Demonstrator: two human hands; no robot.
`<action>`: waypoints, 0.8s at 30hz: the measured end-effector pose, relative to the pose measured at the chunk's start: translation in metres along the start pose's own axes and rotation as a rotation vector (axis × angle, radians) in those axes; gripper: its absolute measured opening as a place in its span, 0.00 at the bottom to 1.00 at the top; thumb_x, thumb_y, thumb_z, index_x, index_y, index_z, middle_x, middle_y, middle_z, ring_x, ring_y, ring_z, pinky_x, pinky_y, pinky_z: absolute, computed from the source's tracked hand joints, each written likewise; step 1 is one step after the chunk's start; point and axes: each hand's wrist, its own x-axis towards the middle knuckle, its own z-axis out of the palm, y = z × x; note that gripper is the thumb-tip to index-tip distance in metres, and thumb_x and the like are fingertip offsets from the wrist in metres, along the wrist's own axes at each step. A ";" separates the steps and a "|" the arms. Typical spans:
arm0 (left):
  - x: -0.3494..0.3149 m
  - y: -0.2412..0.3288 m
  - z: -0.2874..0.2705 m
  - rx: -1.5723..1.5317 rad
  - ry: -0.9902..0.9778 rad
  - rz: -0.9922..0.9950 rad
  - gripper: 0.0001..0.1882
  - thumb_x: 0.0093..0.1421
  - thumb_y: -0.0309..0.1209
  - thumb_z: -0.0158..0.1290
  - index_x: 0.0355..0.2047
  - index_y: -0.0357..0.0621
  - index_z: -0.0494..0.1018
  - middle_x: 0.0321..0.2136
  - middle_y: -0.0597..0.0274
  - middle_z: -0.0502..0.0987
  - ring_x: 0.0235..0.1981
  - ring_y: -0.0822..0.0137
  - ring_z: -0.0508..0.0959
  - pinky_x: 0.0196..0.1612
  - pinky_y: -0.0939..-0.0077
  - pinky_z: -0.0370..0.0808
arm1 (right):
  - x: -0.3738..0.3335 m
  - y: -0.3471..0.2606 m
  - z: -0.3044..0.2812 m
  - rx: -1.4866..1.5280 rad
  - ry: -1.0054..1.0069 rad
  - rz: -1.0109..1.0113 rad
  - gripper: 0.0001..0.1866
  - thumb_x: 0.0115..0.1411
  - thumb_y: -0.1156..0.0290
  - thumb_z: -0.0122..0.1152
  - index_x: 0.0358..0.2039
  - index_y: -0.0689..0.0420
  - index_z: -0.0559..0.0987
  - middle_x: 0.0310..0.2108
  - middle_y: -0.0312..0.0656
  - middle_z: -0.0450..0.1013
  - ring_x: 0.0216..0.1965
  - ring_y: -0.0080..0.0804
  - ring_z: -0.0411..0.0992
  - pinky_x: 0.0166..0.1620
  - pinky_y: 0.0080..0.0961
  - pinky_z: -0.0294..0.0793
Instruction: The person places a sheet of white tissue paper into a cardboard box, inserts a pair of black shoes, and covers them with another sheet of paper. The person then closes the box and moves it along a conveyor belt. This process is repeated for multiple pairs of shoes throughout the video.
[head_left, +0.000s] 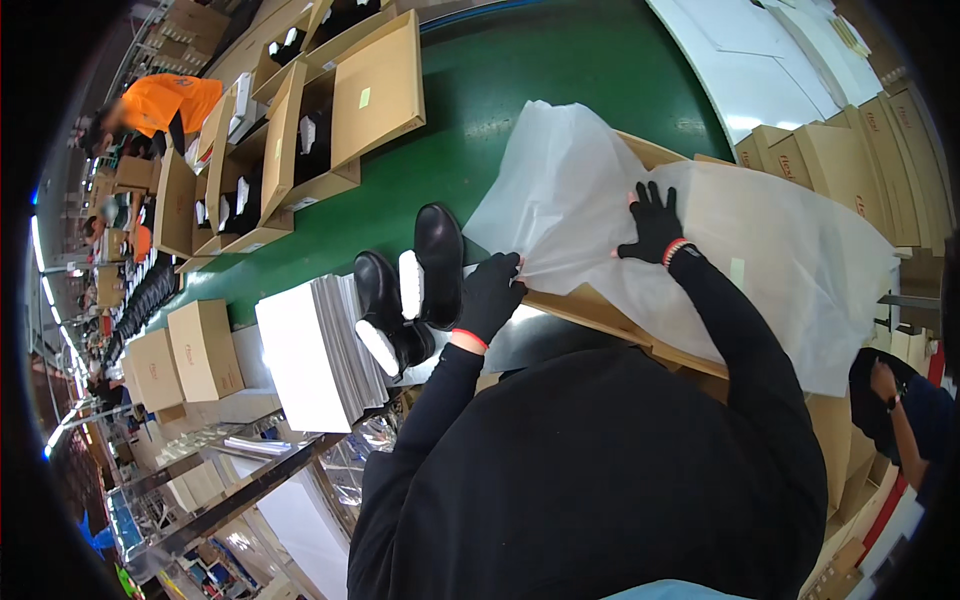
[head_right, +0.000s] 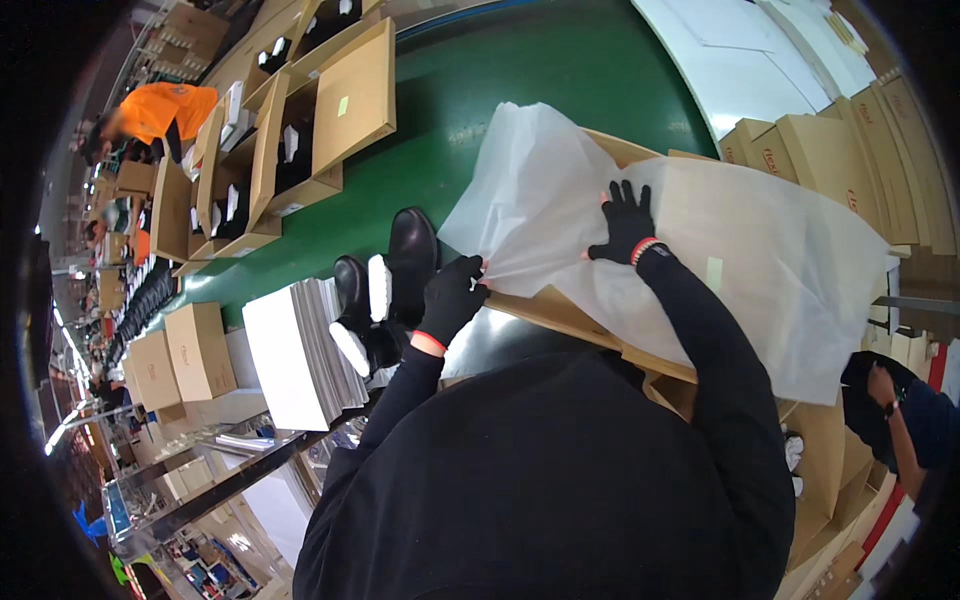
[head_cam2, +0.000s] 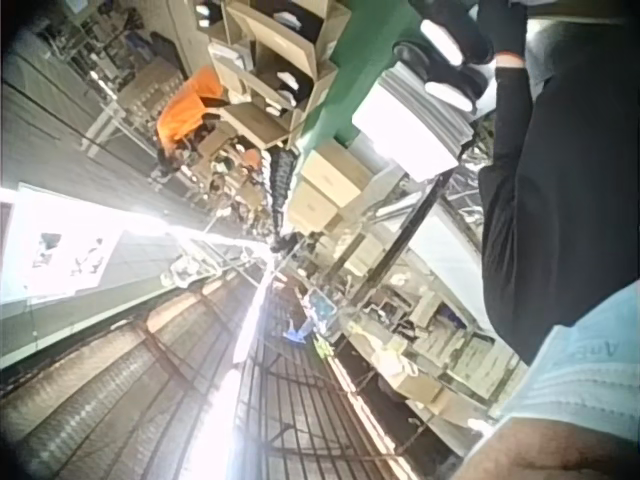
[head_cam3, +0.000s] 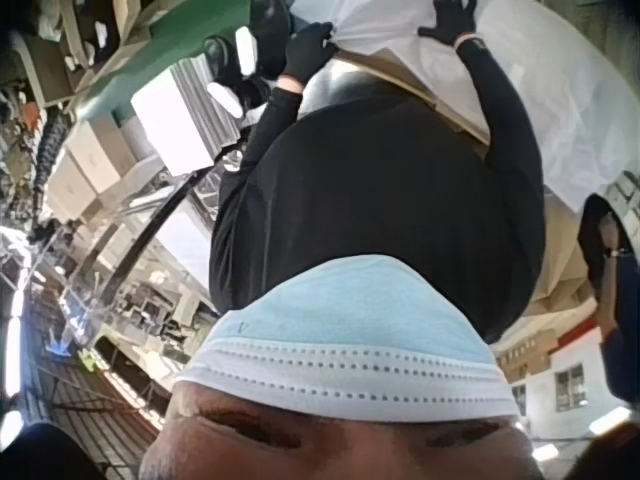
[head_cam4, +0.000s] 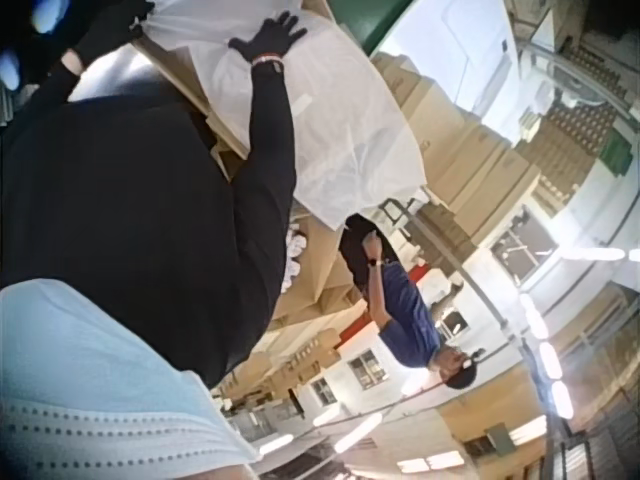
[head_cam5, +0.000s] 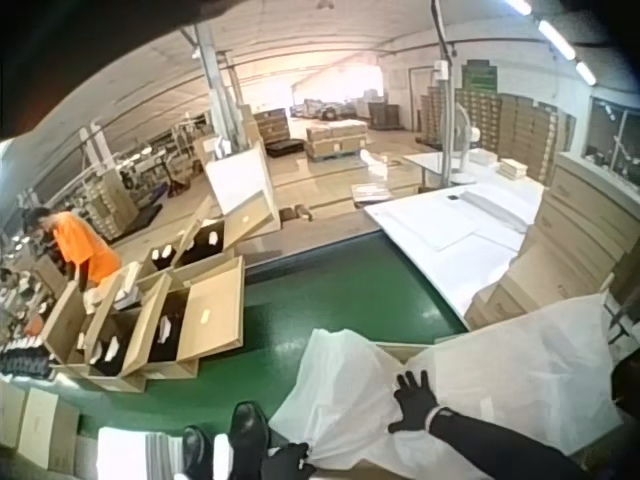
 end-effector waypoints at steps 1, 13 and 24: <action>0.005 0.001 -0.002 0.070 -0.028 0.033 0.22 0.44 0.29 0.60 0.43 0.45 0.72 0.31 0.58 0.74 0.34 0.56 0.77 0.36 0.63 0.73 | 0.011 0.001 0.012 0.006 -0.031 0.020 0.65 0.35 0.27 0.61 0.65 0.61 0.55 0.67 0.55 0.47 0.69 0.55 0.40 0.65 0.64 0.31; -0.056 0.005 -0.012 0.107 -0.323 -0.188 0.24 0.52 0.47 0.60 0.44 0.44 0.75 0.31 0.55 0.80 0.31 0.57 0.80 0.33 0.64 0.74 | 0.042 -0.044 0.015 -0.147 -0.067 -0.075 0.60 0.33 0.42 0.73 0.64 0.54 0.57 0.67 0.52 0.49 0.68 0.53 0.44 0.65 0.65 0.36; -0.197 -0.041 -0.172 0.245 0.160 -0.643 0.55 0.37 0.47 0.70 0.62 0.41 0.55 0.44 0.45 0.75 0.41 0.50 0.79 0.41 0.59 0.75 | 0.010 -0.057 0.039 -0.065 -0.286 -0.327 0.67 0.29 0.51 0.79 0.68 0.48 0.49 0.69 0.54 0.39 0.68 0.59 0.41 0.60 0.68 0.50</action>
